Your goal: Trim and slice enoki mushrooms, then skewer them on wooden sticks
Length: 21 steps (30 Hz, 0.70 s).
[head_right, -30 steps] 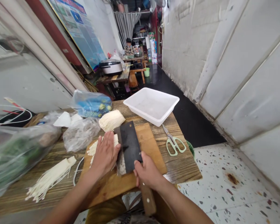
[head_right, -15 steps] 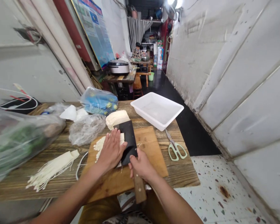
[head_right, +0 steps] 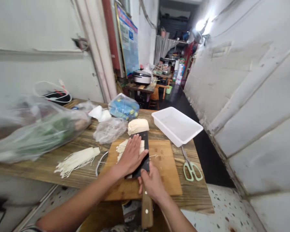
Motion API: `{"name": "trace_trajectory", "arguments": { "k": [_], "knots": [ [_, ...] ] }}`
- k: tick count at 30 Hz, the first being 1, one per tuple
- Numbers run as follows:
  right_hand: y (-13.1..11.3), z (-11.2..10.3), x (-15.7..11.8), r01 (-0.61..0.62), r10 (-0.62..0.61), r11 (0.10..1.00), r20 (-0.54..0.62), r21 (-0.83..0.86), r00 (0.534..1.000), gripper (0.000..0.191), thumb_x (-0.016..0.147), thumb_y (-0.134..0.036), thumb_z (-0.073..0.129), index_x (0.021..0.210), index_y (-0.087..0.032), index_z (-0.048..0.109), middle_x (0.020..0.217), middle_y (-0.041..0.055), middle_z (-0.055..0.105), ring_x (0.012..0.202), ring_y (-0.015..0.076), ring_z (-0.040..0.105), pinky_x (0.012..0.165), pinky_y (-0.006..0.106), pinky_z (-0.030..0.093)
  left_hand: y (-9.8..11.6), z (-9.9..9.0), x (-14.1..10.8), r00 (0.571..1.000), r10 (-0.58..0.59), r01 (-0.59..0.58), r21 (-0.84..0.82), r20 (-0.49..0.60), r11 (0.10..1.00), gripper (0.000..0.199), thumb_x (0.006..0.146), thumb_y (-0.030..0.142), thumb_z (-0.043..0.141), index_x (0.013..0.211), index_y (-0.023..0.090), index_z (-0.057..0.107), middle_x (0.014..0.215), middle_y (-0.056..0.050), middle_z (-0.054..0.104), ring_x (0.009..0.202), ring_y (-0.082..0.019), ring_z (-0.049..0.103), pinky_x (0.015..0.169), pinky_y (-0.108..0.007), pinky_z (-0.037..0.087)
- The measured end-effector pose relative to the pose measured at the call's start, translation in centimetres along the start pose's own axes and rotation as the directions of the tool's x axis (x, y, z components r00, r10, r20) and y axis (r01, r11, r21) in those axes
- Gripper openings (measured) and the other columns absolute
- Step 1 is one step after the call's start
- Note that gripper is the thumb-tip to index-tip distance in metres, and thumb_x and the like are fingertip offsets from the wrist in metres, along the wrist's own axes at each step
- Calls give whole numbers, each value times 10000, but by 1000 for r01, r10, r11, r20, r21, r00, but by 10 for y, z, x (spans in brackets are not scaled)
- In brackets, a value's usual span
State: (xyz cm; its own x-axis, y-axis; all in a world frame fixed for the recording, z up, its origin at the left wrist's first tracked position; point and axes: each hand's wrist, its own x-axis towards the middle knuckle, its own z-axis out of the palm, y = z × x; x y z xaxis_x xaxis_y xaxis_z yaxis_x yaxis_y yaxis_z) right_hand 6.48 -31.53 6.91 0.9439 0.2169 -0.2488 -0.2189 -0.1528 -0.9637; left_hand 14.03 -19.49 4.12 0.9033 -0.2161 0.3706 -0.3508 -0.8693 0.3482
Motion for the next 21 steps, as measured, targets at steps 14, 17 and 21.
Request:
{"name": "trace_trajectory", "arguments": {
  "k": [14, 17, 21],
  "knots": [
    [-84, 69, 16, 214, -183, 973, 283, -83, 941, 129, 862, -280, 486, 884, -220, 373, 573, -92, 528, 360, 94, 532, 353, 183, 403, -53, -130, -11, 944, -110, 149, 104, -310, 983, 816, 958, 584, 234, 1464, -53, 296, 1546, -248, 293, 1474, -291, 199, 1207, -482, 150],
    [-56, 111, 48, 84, -74, 996, 404, -8, 912, 107, 839, -175, 453, 875, -220, 363, 527, -103, 525, 349, 104, 527, 338, 176, 405, -108, -112, -39, 939, -240, 284, 163, -246, 945, 821, 948, 576, 226, 1430, -74, 361, 1518, -255, 347, 1454, -315, 257, 1197, -492, 169],
    [-18, 159, 83, -109, 108, 994, 489, -27, 865, 155, 801, -58, 407, 827, -210, 396, 467, -105, 503, 323, 113, 507, 348, 189, 429, -176, -76, -74, 909, -392, 413, 182, -140, 893, 830, 917, 554, 221, 1414, -92, 382, 1492, -268, 384, 1431, -346, 300, 1177, -518, 196]
  ]
}}
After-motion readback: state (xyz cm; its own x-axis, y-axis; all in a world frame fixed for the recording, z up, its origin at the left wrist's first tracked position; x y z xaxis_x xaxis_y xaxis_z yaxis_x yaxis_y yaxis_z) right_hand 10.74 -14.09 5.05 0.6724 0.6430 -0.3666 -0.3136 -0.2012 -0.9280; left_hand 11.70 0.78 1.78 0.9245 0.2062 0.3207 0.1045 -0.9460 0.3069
